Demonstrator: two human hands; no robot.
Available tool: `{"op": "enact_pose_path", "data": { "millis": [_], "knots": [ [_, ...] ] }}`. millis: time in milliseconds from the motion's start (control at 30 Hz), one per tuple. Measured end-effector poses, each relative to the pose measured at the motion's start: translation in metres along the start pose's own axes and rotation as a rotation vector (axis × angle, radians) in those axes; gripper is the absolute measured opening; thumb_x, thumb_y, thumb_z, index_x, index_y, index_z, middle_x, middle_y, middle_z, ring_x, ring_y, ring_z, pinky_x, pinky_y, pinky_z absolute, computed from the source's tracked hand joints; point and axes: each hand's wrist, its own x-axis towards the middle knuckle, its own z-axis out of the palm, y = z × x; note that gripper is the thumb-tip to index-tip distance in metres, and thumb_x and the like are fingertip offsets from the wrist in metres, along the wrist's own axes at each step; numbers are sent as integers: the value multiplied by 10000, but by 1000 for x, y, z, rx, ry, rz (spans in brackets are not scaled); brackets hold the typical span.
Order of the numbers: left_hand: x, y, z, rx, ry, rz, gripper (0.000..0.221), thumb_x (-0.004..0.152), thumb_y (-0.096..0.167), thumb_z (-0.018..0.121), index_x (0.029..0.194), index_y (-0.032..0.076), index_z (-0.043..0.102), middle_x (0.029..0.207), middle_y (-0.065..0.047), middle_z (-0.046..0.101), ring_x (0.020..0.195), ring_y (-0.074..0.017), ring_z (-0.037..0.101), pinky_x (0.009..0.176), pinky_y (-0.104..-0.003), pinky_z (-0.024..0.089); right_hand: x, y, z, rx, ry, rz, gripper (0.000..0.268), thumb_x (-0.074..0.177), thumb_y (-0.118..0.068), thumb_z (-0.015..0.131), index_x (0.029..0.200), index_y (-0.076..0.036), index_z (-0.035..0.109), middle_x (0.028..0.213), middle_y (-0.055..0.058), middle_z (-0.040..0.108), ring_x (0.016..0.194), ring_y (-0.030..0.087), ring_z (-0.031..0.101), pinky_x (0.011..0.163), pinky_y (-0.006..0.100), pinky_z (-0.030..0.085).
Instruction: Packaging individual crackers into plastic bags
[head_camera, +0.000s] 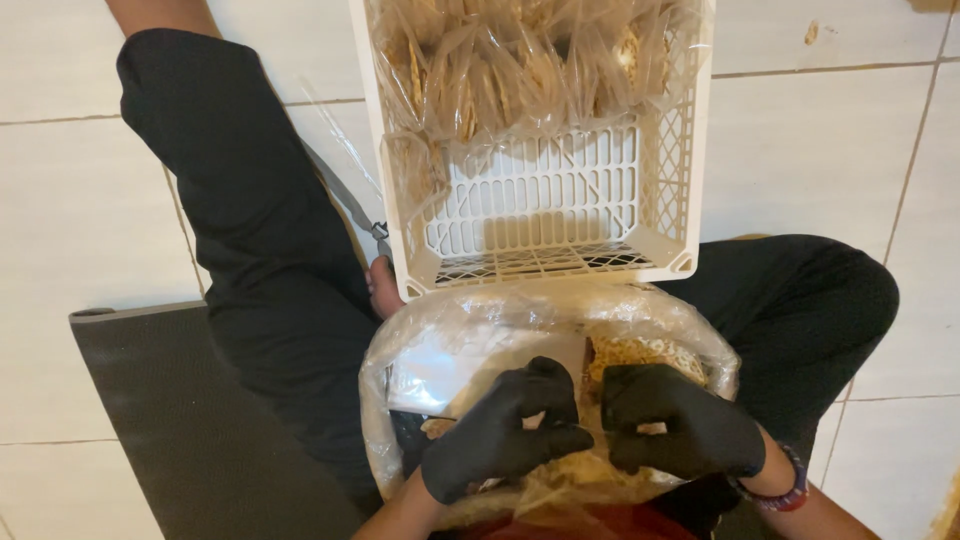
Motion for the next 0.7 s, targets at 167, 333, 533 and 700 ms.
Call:
{"op": "enact_pose_path", "data": {
  "millis": [167, 333, 533, 700],
  "knots": [
    [-1, -11, -3, -82, 111, -117, 264, 1070, 234, 520, 866, 107, 629, 825, -51, 606, 820, -238, 574, 785, -392, 438, -5, 28, 6, -104, 143, 109, 297, 966, -218, 664, 682, -130, 647, 651, 11, 612, 631, 217, 567, 594, 361, 438],
    [1, 0, -12, 62, -18, -165, 247, 1083, 301, 480, 1017, 109, 620, 924, -81, 648, 844, -275, 600, 777, -390, 433, -10, 21, 2, -86, 221, 42, 140, 875, -212, 788, 850, -86, 732, 785, 51, 711, 714, 244, 659, 656, 374, 520],
    [-8, -6, -11, -46, -51, -184, 173, 1076, 273, 536, 1069, 125, 625, 1020, -60, 642, 943, -250, 599, 861, -381, 436, -8, 25, 4, -185, 57, 178, 234, 895, -347, 789, 818, -135, 727, 721, 17, 698, 666, 217, 625, 625, 358, 494],
    [-7, -5, -12, 24, -77, -135, 142, 1084, 229, 529, 1031, 114, 593, 978, -76, 600, 905, -280, 555, 832, -383, 384, 9, 1, 3, -194, -9, 31, 247, 970, -320, 683, 865, -122, 789, 832, 25, 813, 703, 232, 728, 666, 348, 532]
  ]
}}
